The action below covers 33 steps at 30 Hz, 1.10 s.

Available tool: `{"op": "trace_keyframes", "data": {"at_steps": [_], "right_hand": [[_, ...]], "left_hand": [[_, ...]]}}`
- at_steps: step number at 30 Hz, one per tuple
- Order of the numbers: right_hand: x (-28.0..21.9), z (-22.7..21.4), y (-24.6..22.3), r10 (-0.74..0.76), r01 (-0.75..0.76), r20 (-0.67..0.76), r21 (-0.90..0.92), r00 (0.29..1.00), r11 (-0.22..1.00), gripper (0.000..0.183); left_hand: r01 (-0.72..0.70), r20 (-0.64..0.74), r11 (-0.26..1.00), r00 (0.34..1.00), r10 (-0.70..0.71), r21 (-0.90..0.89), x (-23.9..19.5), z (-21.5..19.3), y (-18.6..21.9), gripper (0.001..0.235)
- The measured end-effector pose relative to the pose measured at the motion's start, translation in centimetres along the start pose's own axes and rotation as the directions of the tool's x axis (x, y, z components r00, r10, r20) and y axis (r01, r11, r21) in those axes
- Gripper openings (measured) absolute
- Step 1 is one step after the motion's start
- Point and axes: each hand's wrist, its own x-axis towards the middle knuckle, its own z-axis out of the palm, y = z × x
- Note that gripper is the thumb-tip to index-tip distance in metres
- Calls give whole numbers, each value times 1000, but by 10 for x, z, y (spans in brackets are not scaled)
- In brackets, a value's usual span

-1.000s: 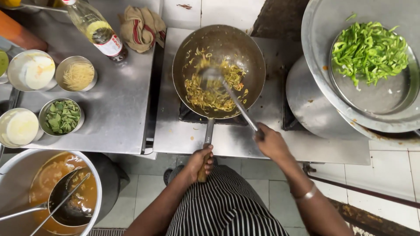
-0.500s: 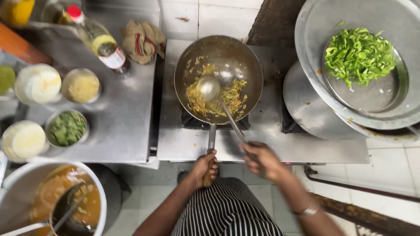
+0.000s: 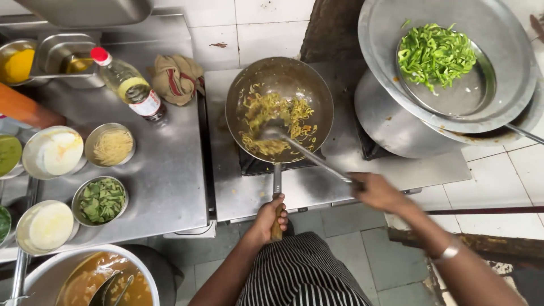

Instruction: The person stir-fries ingredients in a wok on a gas burner, stirring a yellow mixture with a metal ladle while holding the wok handle. They then add chopped green cabbage from a large pot into the wok and toss and stir the cabbage with the ladle to cook it.

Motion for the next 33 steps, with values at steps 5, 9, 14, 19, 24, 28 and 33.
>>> {"op": "trace_keyframes", "data": {"at_steps": [5,9,14,19,24,28,33], "right_hand": [[25,20,10,100,-117,-144,-111,985,987,52],[40,81,-22,15,49,-247,252,969,966,37],[-39,42,-36,70,-64,-38,145,997,987,28],[-22,92,-53,437,-218,-143,707,888,673,46],[60,143,-107,267,47,-119,963,956,264,31],[17,91,-81,-3,-17,35,558,999,830,68],[-51,-33,-22,-77,45,-118,-252,990,967,61]], "left_hand": [[-5,-11,999,1000,6,37,0,-5,2,37],[-1,47,1000,999,0,28,9,-9,2,38],[-3,34,1000,999,2,21,9,-12,1,38],[-21,62,998,998,17,56,9,-16,10,40],[31,56,986,998,-40,162,3,-54,46,36],[62,17,915,997,-75,400,-13,-85,101,36],[116,-7,902,992,-125,416,-6,-95,105,38]]}}
